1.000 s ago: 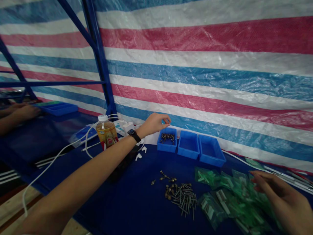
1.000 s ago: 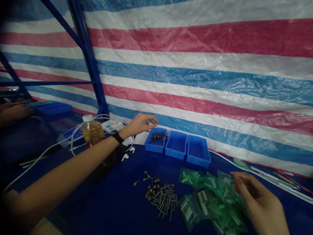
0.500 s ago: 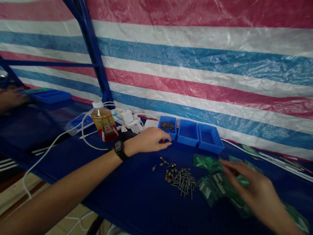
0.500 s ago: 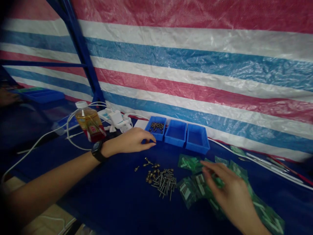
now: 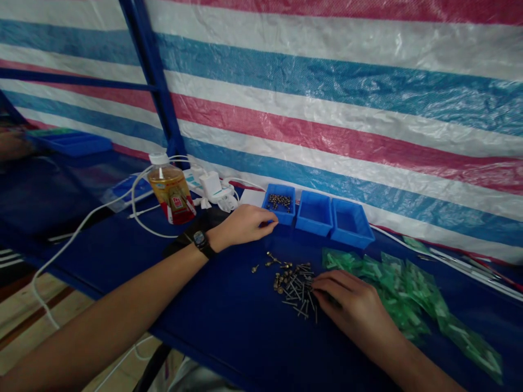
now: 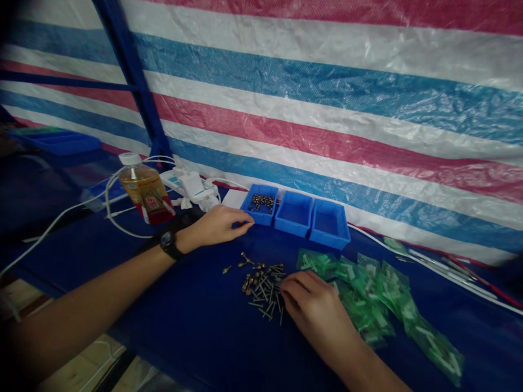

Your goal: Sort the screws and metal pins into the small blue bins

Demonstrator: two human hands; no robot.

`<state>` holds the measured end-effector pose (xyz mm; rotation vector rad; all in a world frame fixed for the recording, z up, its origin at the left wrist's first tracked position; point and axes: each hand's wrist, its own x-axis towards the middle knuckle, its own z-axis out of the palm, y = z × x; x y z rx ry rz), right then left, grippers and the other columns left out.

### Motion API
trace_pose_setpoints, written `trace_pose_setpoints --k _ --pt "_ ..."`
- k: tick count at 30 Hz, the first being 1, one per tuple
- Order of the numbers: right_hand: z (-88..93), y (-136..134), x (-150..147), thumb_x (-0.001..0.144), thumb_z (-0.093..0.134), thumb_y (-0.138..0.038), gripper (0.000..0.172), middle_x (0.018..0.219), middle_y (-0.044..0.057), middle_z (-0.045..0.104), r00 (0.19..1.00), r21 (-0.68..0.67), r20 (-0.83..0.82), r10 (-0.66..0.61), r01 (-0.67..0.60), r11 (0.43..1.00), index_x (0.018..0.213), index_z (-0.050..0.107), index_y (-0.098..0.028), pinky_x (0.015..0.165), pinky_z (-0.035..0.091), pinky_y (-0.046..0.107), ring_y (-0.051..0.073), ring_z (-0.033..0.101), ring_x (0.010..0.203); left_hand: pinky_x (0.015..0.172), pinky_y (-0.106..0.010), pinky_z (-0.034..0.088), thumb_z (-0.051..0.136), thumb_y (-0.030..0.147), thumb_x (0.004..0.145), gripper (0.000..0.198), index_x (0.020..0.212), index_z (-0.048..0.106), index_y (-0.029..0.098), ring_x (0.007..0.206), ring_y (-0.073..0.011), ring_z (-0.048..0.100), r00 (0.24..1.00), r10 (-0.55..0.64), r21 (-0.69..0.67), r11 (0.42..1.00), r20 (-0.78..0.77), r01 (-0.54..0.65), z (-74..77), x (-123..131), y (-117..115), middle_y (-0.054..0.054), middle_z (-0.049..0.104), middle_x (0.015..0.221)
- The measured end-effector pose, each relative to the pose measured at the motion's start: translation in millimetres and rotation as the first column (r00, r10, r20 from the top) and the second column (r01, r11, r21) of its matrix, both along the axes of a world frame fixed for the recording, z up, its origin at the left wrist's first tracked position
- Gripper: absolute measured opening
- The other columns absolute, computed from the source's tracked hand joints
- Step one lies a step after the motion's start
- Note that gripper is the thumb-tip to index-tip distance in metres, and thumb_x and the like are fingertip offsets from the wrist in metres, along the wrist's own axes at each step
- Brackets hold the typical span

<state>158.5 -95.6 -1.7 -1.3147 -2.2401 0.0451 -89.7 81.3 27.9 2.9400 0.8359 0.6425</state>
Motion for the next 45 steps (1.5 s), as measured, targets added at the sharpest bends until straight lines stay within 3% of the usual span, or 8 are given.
trace_pose_setpoints --k 7,12,19,23,27,29,35,45 --pt "6.4 1 3 0.084 0.064 -0.017 0.012 0.084 0.002 0.075 0.92 -0.192 -0.353 -0.169 0.105 0.976 0.081 0.073 -0.023 0.071 0.059 0.029 0.019 0.072 0.075 0.071 -0.023 0.046 0.052 0.025 0.096 0.022 0.099 0.073 0.02 0.077 -0.0149 0.071 0.997 -0.056 0.005 0.998 0.059 0.056 2.2 5 -8 -0.002 0.077 0.091" --pt "5.0 2 4 0.081 0.07 -0.025 0.005 0.082 0.003 0.074 0.796 -0.246 -0.555 -0.24 0.119 0.962 0.08 0.074 -0.023 0.069 0.059 0.029 0.019 0.071 0.074 0.069 -0.023 0.045 0.051 0.023 0.096 0.024 0.095 0.075 0.018 0.074 -0.0136 0.067 0.972 -0.196 0.009 0.98 0.131 0.197 5.1 19 -36 -0.003 0.074 0.085" --pt "-5.5 4 5 0.077 0.077 -0.026 0.005 0.08 0.003 0.074 0.671 -0.219 -0.703 -0.236 0.111 0.969 0.08 0.074 -0.023 0.067 0.059 0.029 0.018 0.07 0.071 0.067 -0.021 0.048 0.062 0.03 0.091 0.031 0.116 0.073 0.016 0.072 -0.0132 0.067 0.906 -0.269 -0.262 0.895 0.327 0.36 -4.6 47 -79 -0.005 0.077 0.09" --pt "-8.3 5 1 0.078 0.076 -0.025 0.005 0.083 0.003 0.074 0.64 -0.201 -0.733 -0.229 0.118 0.972 0.081 0.074 -0.024 0.069 0.059 0.029 0.018 0.07 0.074 0.06 -0.02 0.047 0.067 0.028 0.088 0.024 0.106 0.078 0.015 0.064 -0.012 0.066 0.88 -0.095 -0.541 0.756 0.466 0.368 -8.7 52 -83 -0.005 0.078 0.083" --pt "-5.7 4 -5 0.078 0.076 -0.023 0.005 0.082 0.002 0.073 0.625 -0.182 -0.749 -0.219 0.123 0.976 0.08 0.072 -0.024 0.067 0.058 0.027 0.017 0.069 0.072 0.065 -0.021 0.052 0.076 0.026 0.078 0.025 0.099 0.078 0.012 0.072 -0.0147 0.071 0.827 0.119 -0.76 0.483 0.549 0.435 -9.9 56 -84 -0.007 0.078 0.087" --pt "-3.3 3 -8 0.078 0.076 -0.022 0.005 0.082 0.002 0.072 0.625 -0.175 -0.752 -0.209 0.116 0.978 0.08 0.071 -0.023 0.067 0.057 0.027 0.017 0.068 0.072 0.066 -0.02 0.053 0.08 0.023 0.073 0.024 0.093 0.078 0.012 0.072 -0.0142 0.071 0.802 0.176 -0.788 0.393 0.571 0.475 -10.5 58 -85 -0.006 0.078 0.083" --pt "-1.2 6 -8 0.074 0.08 -0.025 0.01 0.078 0.002 0.071 0.533 -0.291 -0.805 -0.259 0.026 0.957 0.078 0.07 -0.023 0.066 0.055 0.027 0.016 0.066 0.07 0.063 -0.019 0.052 0.083 0.019 0.066 0.022 0.086 0.077 0.011 0.067 -0.0123 0.069 0.777 0.235 -0.802 0.315 0.583 0.507 -10.5 59 -85 -0.005 0.076 0.077" --pt "7.6 4 -6 0.062 0.092 -0.028 0.026 0.075 -0.001 0.069 0.273 -0.537 -0.839 -0.471 -0.273 0.798 0.075 0.07 -0.021 0.068 0.045 0.022 0.011 0.06 0.071 0.059 -0.016 0.049 0.085 0.018 0.069 0.019 0.085 0.076 0.012 0.064 -0.0083 0.065 0.779 0.193 -0.802 0.19 0.596 0.566 -16.1 54 -84 -0.003 0.074 0.074"
